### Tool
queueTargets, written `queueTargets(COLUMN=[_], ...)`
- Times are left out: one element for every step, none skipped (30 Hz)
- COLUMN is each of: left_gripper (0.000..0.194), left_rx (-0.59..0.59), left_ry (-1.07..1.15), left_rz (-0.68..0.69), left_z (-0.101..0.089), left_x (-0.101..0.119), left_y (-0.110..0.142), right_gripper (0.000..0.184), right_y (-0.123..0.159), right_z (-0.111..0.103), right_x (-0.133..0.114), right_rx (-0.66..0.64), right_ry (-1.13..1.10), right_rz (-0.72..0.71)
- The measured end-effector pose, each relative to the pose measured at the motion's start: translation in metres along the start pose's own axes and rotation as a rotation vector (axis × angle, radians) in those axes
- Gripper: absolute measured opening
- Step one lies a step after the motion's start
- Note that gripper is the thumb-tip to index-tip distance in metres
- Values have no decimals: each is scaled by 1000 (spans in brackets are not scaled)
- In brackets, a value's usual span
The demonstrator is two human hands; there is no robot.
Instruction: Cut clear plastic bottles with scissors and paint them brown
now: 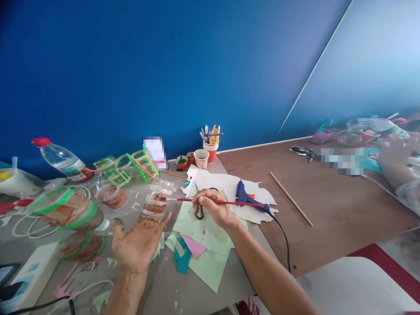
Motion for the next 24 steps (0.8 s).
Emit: queueTargets(left_gripper=[71, 71, 71, 72, 72, 72, 72, 71, 71, 70, 69, 69, 68, 68, 69, 69, 69, 69, 69, 69, 68, 68, 69, 69], left_rx=[5, 13, 23, 35, 47, 61, 80, 102, 128, 153, 177, 197, 214, 229, 245, 260, 274, 283, 287, 287, 283, 275, 265, 255], left_ry=[-3, -10, -21, -34, -52, -71, -90, -108, -125, -142, -159, -175, -192, -207, -218, -225, -230, -235, -241, -248, -258, -271, -282, -292], left_rz=[-13, -20, -31, -28, -13, 5, 17, 17, 4, -7, -21, -23, -14, -1, 13, 30, 48, 68, 88, 103, 115, 122, 127, 131], left_z=[0, 0, 1, 1, 2, 3, 4, 5, 6, 7, 9, 10, 12, 14, 17, 19, 22, 24, 27, 28, 30, 30, 31, 31], left_x=[-1, -1, -2, -2, -2, -2, -2, -2, -2, -2, -3, -4, -5, -6, -7, -8, -9, -11, -12, -13, -14, -15, -16, -17], left_y=[0, 0, 1, 1, 1, 1, 1, 1, 1, 1, 2, 2, 2, 2, 2, 2, 2, 2, 2, 2, 2, 2, 2, 3], right_gripper=[25, 25, 24, 23, 22, 21, 20, 21, 21, 23, 24, 25, 25, 24, 23, 21, 20, 19, 19, 19, 21, 22, 23, 24], right_y=[0, 0, -1, -1, -2, -2, -2, -2, -1, -1, -1, -1, -1, -1, -1, -2, -2, -2, -2, -2, -2, -2, -2, -2], right_z=[1, 2, 3, 2, 1, 0, -1, -1, -1, -1, 0, 1, 2, 3, 3, 3, 2, 1, 1, 1, 1, 1, 1, 2], right_x=[1, 2, 3, 3, 3, 2, 1, 0, -1, -2, -2, -1, 0, 1, 2, 2, 2, 1, 0, -1, -2, -2, -2, -2], right_rx=[-5, -2, 7, 21, 38, 54, 65, 71, 74, 73, 70, 66, 62, 60, 65, 75, 89, 105, 118, 127, 129, 129, 127, 123], right_ry=[18, 34, 44, 47, 40, 24, 1, -21, -34, -35, -25, -10, 6, 16, 16, 10, -3, -21, -41, -57, -64, -63, -55, -41], right_rz=[-5, -7, -6, 2, 12, 23, 34, 44, 50, 49, 43, 37, 34, 33, 33, 38, 44, 53, 62, 70, 75, 74, 69, 63])
Point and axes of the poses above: each hand's wrist, its own y-axis away from the middle knuckle, its own z-axis out of the palm, x = y × z, the point moved 1 cm from there along -y, towards the middle knuckle, and after that the axes turned 12 degrees about z, right-handed, at the moved point
